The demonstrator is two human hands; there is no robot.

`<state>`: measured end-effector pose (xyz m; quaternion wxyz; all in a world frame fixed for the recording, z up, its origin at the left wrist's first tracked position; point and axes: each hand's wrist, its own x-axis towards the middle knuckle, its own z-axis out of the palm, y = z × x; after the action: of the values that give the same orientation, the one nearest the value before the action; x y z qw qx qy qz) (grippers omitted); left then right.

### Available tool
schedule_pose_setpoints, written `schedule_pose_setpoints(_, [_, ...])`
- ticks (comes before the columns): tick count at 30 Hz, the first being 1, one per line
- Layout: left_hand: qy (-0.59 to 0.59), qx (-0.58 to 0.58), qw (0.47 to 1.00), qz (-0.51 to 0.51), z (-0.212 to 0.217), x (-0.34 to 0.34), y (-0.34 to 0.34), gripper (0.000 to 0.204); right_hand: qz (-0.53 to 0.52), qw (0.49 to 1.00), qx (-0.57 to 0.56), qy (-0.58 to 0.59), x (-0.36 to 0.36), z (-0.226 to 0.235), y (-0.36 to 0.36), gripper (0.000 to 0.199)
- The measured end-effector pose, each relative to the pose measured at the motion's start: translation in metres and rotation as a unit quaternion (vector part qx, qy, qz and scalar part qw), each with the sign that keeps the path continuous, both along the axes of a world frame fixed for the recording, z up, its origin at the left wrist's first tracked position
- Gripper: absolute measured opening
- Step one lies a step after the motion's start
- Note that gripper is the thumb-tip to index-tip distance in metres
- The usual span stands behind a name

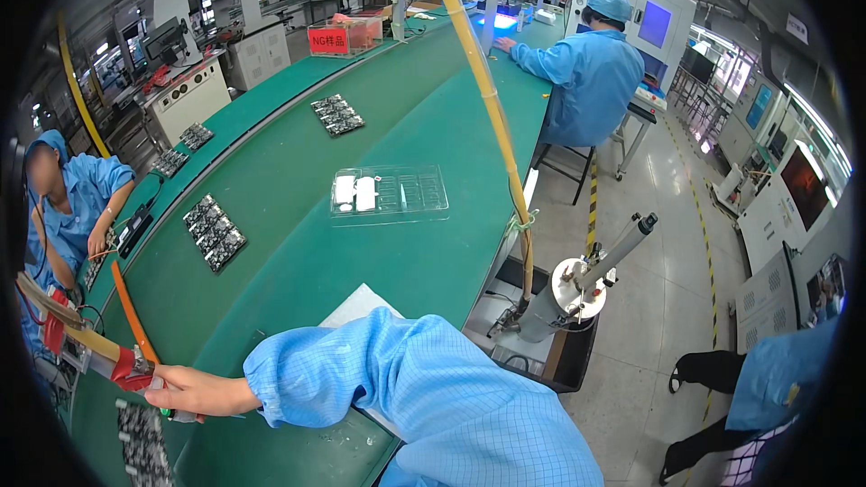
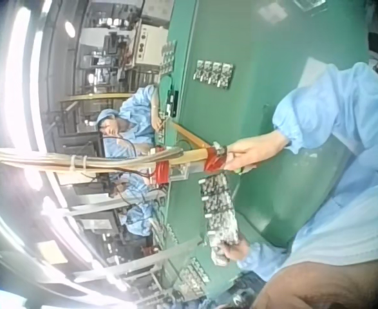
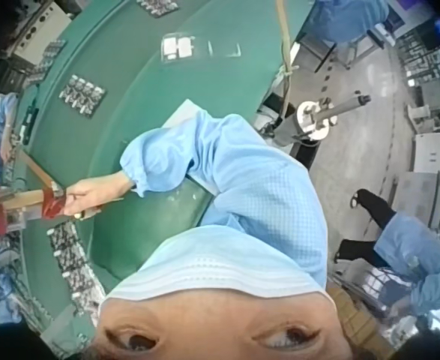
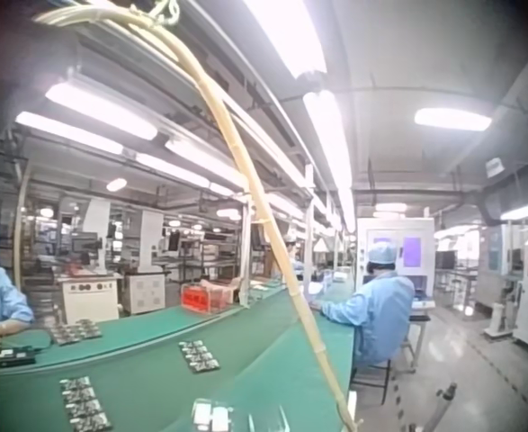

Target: The person dispenses adhesive onto circuit boards using a dispensing tool and places them onto the conveyor belt.

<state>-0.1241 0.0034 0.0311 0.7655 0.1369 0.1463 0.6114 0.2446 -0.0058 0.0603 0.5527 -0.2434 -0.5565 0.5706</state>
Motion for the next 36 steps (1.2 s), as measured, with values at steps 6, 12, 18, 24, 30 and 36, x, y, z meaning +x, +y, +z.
schedule_pose_setpoints(6, [0.211, -0.004, 0.974, -0.086, -0.026, 0.1, 0.028, 0.05, -0.015, 1.0, 0.003, 0.004, 0.004, 0.01, -0.008, 0.044])
schedule_pose_setpoints(12, [0.146, -0.044, 0.976, -0.153, -0.045, 0.159, 0.017, 0.046, 0.014, 1.0, 0.003, -0.007, 0.002, 0.002, -0.001, 0.053])
schedule_pose_setpoints(18, [0.153, -0.022, 0.969, -0.192, -0.049, 0.161, 0.016, 0.049, 0.008, 1.0, 0.01, -0.008, -0.003, -0.012, 0.009, 0.056])
schedule_pose_setpoints(24, [0.158, -0.026, 0.968, -0.192, -0.049, 0.156, 0.016, 0.051, 0.03, 0.999, -0.017, 0.001, 0.0, 0.001, 0.0, 0.055])
schedule_pose_setpoints(30, [0.144, -0.015, 0.965, -0.217, -0.042, 0.162, 0.014, 0.052, 0.007, 1.0, 0.008, -0.002, -0.002, -0.009, 0.005, 0.054])
schedule_pose_setpoints(36, [0.114, -0.049, 0.971, -0.206, -0.042, 0.162, 0.016, 0.051, -0.001, 1.0, 0.022, 0.014, -0.005, -0.011, 0.009, 0.051])
